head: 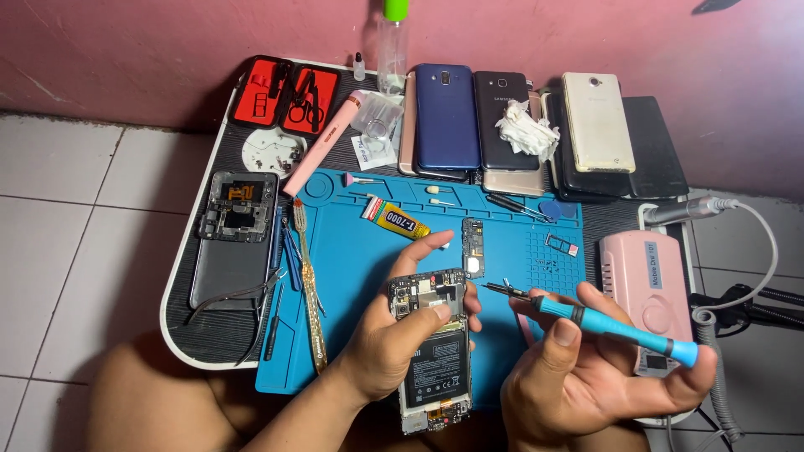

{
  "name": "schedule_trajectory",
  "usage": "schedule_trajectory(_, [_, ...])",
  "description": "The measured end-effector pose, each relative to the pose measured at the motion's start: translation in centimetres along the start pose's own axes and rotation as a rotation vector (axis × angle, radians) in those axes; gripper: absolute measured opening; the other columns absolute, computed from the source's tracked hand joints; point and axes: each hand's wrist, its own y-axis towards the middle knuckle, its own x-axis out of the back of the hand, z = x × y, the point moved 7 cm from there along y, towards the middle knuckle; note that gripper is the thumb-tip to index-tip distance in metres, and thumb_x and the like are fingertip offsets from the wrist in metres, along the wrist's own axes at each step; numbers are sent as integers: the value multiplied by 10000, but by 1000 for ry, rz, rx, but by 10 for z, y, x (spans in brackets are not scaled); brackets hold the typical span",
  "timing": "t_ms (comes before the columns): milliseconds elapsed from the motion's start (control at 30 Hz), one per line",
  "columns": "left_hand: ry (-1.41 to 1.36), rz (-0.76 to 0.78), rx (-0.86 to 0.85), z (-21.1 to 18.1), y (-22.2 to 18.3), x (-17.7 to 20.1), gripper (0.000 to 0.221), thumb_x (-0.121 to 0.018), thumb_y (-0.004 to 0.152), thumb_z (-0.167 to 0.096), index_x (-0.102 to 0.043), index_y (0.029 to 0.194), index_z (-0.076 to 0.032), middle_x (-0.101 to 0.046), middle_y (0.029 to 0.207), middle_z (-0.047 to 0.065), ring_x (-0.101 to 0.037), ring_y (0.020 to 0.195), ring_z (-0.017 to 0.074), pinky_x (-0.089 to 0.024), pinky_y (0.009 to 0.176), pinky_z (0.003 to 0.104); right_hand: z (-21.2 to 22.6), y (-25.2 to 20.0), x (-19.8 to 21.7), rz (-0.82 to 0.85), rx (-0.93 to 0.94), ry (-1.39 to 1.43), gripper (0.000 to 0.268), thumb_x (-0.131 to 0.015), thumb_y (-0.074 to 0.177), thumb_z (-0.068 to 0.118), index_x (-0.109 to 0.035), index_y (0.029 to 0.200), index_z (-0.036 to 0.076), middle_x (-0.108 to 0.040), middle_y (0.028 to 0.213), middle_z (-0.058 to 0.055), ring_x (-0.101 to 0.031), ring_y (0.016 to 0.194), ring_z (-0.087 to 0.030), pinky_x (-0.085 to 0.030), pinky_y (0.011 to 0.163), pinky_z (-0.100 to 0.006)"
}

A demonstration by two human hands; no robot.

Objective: The person holds a disassembled smartphone and uses a screwdriver to remove screws from the internal components. They place the screws on the mat and continue to manipulate the phone's internal parts.

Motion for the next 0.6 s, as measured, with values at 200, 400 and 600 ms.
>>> schedule_trajectory(200, [33,-5,-40,-1,1,0,729,-575,911,-74,-335,1596,-140,-684,1011,204,-693,876,288,-616,770,411,4,-12,-13,100,125,145,713,-534,1113,-74,-172,1562,346,-589,1232,-361,-652,799,-432,-652,883,-579])
schedule_trajectory(400, [49,-34,-23,1,1,1,718,-565,909,-73,-354,1590,-158,-674,1024,217,-685,862,271,-623,755,391,9,-13,-16,77,139,138,690,-518,1140,-71,-179,1573,345,-569,1194,-367,-622,791,-428,-632,884,-553])
schedule_trajectory(600, [69,-25,-18,-1,1,0,719,-561,915,-66,-346,1594,-169,-667,1060,200,-684,882,276,-639,762,415,15,-16,-18,96,131,136,732,-506,1173,-112,-196,1594,400,-548,1247,-368,-625,840,-463,-638,936,-606])
